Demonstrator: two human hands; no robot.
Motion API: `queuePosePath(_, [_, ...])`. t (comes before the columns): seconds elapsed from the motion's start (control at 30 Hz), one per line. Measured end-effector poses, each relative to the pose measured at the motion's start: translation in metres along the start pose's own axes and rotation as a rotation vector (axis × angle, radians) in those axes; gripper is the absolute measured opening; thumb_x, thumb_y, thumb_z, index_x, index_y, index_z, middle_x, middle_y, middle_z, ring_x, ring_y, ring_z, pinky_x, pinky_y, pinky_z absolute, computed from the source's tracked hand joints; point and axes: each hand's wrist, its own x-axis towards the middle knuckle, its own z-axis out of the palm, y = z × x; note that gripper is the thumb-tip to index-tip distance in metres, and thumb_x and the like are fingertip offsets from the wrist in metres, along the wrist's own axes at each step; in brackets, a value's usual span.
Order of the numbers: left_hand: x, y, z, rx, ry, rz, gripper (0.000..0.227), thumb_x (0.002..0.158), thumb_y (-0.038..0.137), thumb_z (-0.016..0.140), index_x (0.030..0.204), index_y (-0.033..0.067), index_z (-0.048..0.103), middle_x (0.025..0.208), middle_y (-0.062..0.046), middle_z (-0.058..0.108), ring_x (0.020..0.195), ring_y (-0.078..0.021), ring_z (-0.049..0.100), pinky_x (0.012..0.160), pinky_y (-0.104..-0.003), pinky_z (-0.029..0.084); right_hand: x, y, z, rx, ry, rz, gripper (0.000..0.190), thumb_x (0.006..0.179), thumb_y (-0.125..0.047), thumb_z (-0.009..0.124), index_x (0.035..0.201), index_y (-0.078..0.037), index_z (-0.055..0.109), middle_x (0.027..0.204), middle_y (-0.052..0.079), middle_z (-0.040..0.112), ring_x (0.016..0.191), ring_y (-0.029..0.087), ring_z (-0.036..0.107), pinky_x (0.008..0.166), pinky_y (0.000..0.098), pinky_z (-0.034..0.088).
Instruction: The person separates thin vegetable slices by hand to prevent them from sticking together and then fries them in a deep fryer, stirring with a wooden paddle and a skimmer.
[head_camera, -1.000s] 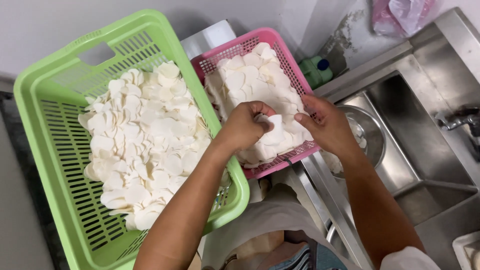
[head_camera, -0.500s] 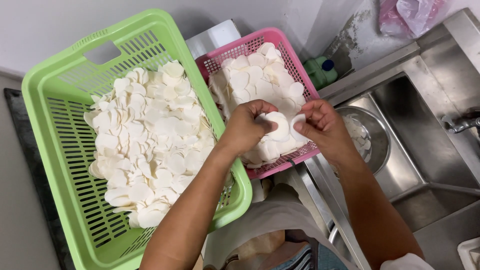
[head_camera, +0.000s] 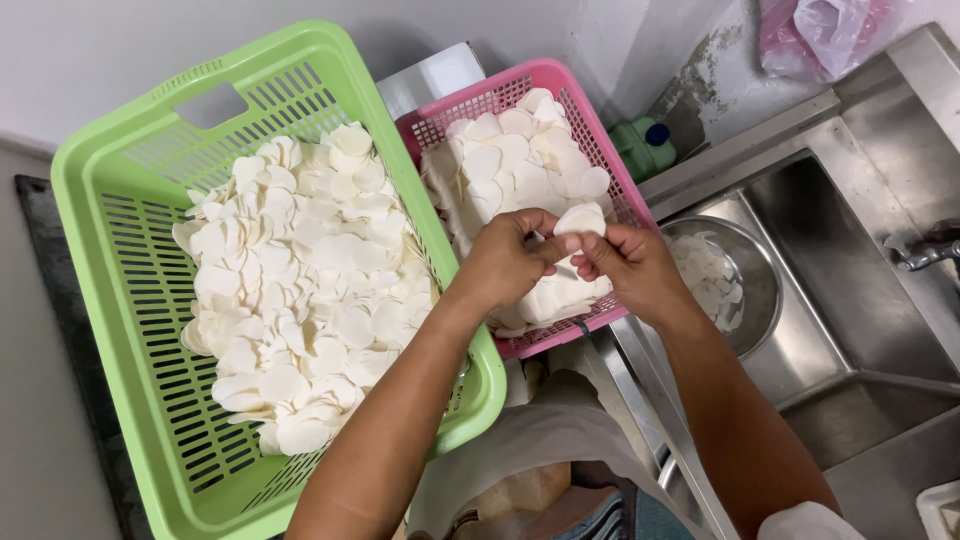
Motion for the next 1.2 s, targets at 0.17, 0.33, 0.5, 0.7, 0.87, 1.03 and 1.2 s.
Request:
queuePosePath(0.17, [0.001,-0.009,-0.005,0.080,0.036,-0.017,0.015,0.094,0.016,0.070,0.098,0.0035,0.077,0.074,-0.008,0.068,0.065,-0.0150,0.070,0.065,-0.029,0.059,0.007,0.013,0.001,0.108,0.023,-0.027,0.021,0.101,-0.018,0.072,0.102,0.003,0.073,0.079,0.010,0.072,0.069,0.011,0.071,0.071,0.0257,0.064])
queuePosePath(0.33, [0.008,-0.017,-0.008,-0.019,0.008,-0.032,0.021,0.097,0.018,0.066,0.102,0.0002,0.076,0.082,-0.012,0.073,0.069,-0.0162,0.071,0.066,-0.027,0.061,0.017,0.063,-0.019,0.081,0.105,-0.016,0.031,0.106,-0.028,0.068,0.098,0.001,0.073,0.077,0.008,0.071,0.069,0.010,0.070,0.068,0.0276,0.065])
queuePosePath(0.5, [0.017,-0.040,-0.017,-0.078,-0.010,0.037,0.035,0.088,-0.010,0.054,0.120,-0.0063,0.067,0.099,-0.017,0.072,0.079,-0.0211,0.074,0.072,-0.030,0.062,0.019,0.066,-0.035,-0.271,0.122,0.011,0.034,0.102,-0.031,0.076,0.083,-0.003,0.073,0.062,0.007,0.063,0.058,0.010,0.055,0.051,0.0256,0.046])
queuePosePath(0.7, [0.005,-0.020,-0.015,0.015,-0.012,-0.012,0.059,0.088,-0.003,0.061,0.144,0.0137,0.053,0.122,-0.013,0.070,0.097,-0.0232,0.072,0.083,-0.035,0.061,-0.001,0.017,0.000,-0.089,0.078,-0.129,0.045,0.088,-0.006,0.083,0.129,-0.001,0.066,0.097,0.009,0.071,0.086,0.012,0.067,0.080,0.0255,0.058])
queuePosePath(0.87, [0.008,-0.021,-0.013,0.009,-0.096,0.022,0.061,0.089,-0.003,0.059,0.147,0.0160,0.051,0.135,-0.016,0.064,0.106,-0.0293,0.071,0.088,-0.040,0.060,-0.004,0.036,0.002,-0.038,0.027,-0.137,0.037,0.088,0.001,0.080,0.123,0.000,0.069,0.088,0.008,0.074,0.079,0.008,0.066,0.072,0.0217,0.056])
queuePosePath(1.03, [0.008,-0.028,-0.008,-0.122,-0.184,0.037,0.067,0.089,-0.006,0.055,0.152,0.0148,0.046,0.144,-0.018,0.058,0.109,-0.0275,0.066,0.093,-0.041,0.058,-0.008,0.024,-0.003,-0.036,0.018,-0.124,0.033,0.090,-0.001,0.080,0.122,-0.001,0.071,0.092,0.006,0.071,0.085,0.008,0.065,0.076,0.0238,0.058])
queuePosePath(1.2, [-0.003,-0.012,-0.004,0.023,-0.267,0.022,0.081,0.086,-0.009,0.055,0.160,0.0178,0.036,0.156,-0.026,0.046,0.118,-0.0420,0.067,0.099,-0.047,0.057,-0.014,0.034,-0.008,-0.069,-0.031,-0.079,0.020,0.091,0.002,0.077,0.110,0.001,0.072,0.088,0.004,0.062,0.085,0.009,0.063,0.073,0.0251,0.058])
